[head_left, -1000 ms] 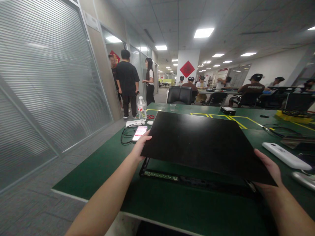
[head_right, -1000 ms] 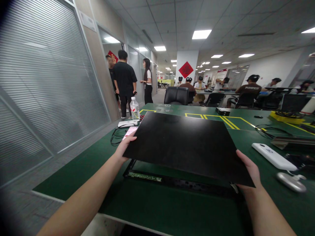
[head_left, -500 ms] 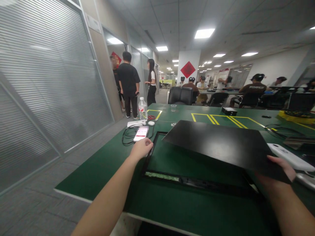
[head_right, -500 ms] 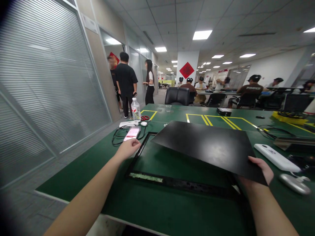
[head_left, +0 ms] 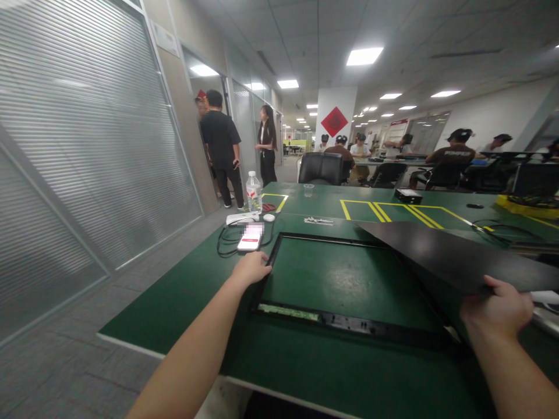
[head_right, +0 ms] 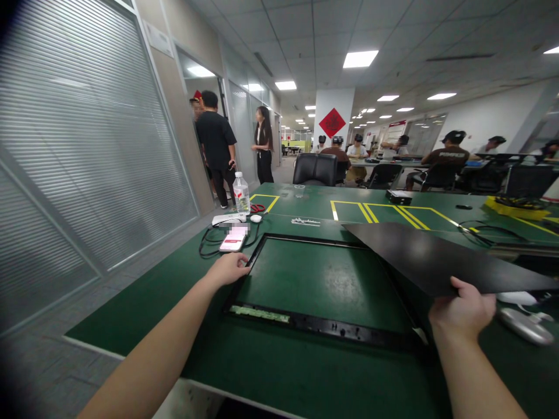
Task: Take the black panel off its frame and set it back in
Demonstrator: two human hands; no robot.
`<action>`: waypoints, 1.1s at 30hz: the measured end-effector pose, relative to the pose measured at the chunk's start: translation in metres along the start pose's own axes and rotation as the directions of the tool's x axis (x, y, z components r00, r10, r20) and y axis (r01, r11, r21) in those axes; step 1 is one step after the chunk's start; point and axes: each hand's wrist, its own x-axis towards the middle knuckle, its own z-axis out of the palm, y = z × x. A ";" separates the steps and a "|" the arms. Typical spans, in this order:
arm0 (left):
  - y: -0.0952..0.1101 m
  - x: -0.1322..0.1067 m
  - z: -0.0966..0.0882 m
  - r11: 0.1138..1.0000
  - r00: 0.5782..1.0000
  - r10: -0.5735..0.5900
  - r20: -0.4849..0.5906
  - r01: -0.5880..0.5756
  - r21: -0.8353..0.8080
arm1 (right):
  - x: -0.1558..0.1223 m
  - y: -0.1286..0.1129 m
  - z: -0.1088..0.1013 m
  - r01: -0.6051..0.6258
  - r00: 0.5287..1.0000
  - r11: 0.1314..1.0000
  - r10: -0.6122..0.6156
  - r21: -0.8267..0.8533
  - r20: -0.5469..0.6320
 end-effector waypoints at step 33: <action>0.007 0.002 0.015 0.993 0.995 0.098 0.017 -0.098 0.066 | 0.018 0.005 -0.016 -0.076 0.997 0.986 0.075 -0.148 -0.012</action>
